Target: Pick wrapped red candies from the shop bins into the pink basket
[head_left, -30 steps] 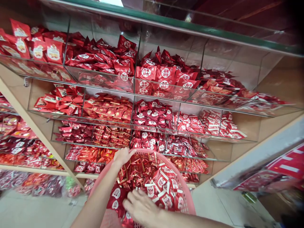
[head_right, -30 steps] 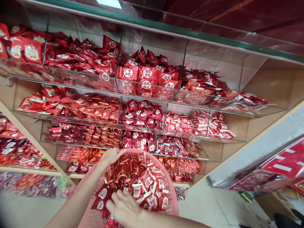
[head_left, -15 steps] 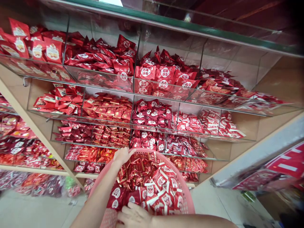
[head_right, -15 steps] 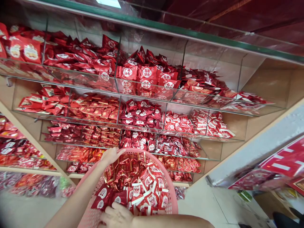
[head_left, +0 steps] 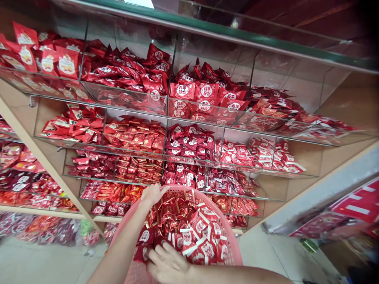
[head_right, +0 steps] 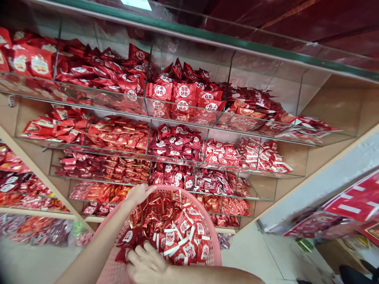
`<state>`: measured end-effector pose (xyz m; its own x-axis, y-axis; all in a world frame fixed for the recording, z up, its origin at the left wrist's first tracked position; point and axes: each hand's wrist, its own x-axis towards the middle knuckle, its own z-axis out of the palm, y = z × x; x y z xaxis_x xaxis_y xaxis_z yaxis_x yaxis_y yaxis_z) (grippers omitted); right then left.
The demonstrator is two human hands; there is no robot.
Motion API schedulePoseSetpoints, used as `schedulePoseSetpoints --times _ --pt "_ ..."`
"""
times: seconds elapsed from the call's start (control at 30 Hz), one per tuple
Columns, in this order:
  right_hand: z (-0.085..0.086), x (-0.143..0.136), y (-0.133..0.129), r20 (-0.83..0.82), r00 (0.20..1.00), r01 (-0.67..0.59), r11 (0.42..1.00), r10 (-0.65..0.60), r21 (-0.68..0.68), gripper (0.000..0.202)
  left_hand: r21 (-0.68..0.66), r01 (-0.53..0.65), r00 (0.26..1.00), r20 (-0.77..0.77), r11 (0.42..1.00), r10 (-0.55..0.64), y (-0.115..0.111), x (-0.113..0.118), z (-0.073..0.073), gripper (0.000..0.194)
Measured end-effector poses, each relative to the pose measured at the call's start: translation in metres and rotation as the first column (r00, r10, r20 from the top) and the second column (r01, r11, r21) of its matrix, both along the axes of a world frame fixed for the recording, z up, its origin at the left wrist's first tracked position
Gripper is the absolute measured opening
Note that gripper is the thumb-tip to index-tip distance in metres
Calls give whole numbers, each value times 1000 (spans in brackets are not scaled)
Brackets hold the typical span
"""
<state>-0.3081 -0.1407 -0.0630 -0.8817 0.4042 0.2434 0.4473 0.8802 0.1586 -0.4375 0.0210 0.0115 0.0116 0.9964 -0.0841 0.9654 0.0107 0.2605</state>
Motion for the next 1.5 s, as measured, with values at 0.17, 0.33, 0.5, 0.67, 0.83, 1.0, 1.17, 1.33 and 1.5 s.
schedulePoseSetpoints --times 0.17,0.33,0.5,0.67,0.83,1.0,1.17,1.33,1.5 --pt "-4 -2 3 2 1000 7 999 -7 50 12 4 5 1000 -8 1000 -5 0 -1 -1 78" --pt "5 -5 -4 -20 999 -40 996 42 81 14 13 20 1000 -4 1000 -20 0 -1 0 76" --pt "70 2 14 -53 989 -135 985 141 106 28 30 26 1000 -7 999 -26 2 -3 -5 71" --pt "170 29 87 -130 986 121 984 -104 131 28 -2 21 1000 -13 1000 -21 4 -3 -7 57" --pt "228 85 157 -299 842 514 835 -448 195 22 31 25 1000 -3 999 -25 1 -2 -2 70" --pt "243 113 179 -308 640 768 604 -704 213 16 32 21 1000 4 999 -21 -1 -2 1 72" --pt "249 105 187 -222 501 864 471 -837 176 18 18 14 1000 0 1000 -14 -1 -1 1 74" --pt "255 107 199 -196 461 885 435 -865 163 20 15 22 1000 -11 1000 -22 -1 -1 0 76" --pt "269 115 195 -297 406 911 408 -864 58 19 15 22 1000 -16 1000 -22 1 -2 -2 76"
